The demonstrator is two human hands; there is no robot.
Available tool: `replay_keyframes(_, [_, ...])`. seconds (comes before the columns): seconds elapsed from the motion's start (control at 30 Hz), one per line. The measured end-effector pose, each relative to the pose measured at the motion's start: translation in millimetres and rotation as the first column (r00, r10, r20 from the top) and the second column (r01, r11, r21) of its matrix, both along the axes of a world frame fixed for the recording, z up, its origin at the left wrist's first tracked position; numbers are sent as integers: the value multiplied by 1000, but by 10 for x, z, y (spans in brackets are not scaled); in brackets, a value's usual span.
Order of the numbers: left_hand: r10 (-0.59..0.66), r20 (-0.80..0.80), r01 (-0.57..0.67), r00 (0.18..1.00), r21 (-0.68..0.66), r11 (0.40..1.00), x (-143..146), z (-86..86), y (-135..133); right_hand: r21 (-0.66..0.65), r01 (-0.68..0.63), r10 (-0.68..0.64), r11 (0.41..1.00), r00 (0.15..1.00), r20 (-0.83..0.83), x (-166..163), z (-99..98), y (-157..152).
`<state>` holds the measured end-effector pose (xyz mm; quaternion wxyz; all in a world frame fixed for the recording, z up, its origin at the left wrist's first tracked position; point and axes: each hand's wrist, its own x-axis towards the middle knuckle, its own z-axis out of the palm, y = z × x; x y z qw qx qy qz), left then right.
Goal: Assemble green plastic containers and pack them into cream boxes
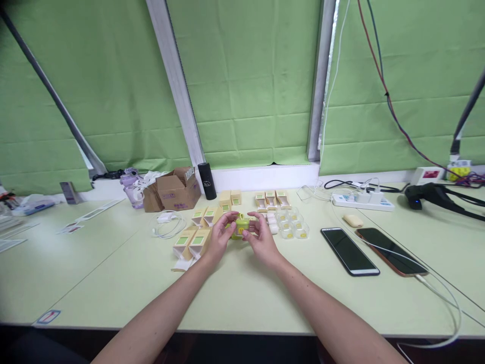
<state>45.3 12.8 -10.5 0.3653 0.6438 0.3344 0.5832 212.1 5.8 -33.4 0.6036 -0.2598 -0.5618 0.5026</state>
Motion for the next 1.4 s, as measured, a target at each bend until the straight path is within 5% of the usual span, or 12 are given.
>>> replay_keyframes(0.23, [-75,-78,77,994,22,997,-11,-29,-26,15,14,-13,1000,1000,-13,10,14,6])
replay_keyframes(0.63, [38,-162,-30,986,55,998,35,-28,-18,31,24,-22,999,999,-43,60,11,86])
replay_keyframes(1.03, [80,-182,-53,980,149,987,45,-48,-60,-153,-182,111,971,916,-386,67,55,73])
replay_keyframes(1.4, [52,-183,-27,982,137,990,56,-22,-72,-270,-206,79,941,906,-415,107,-97,197])
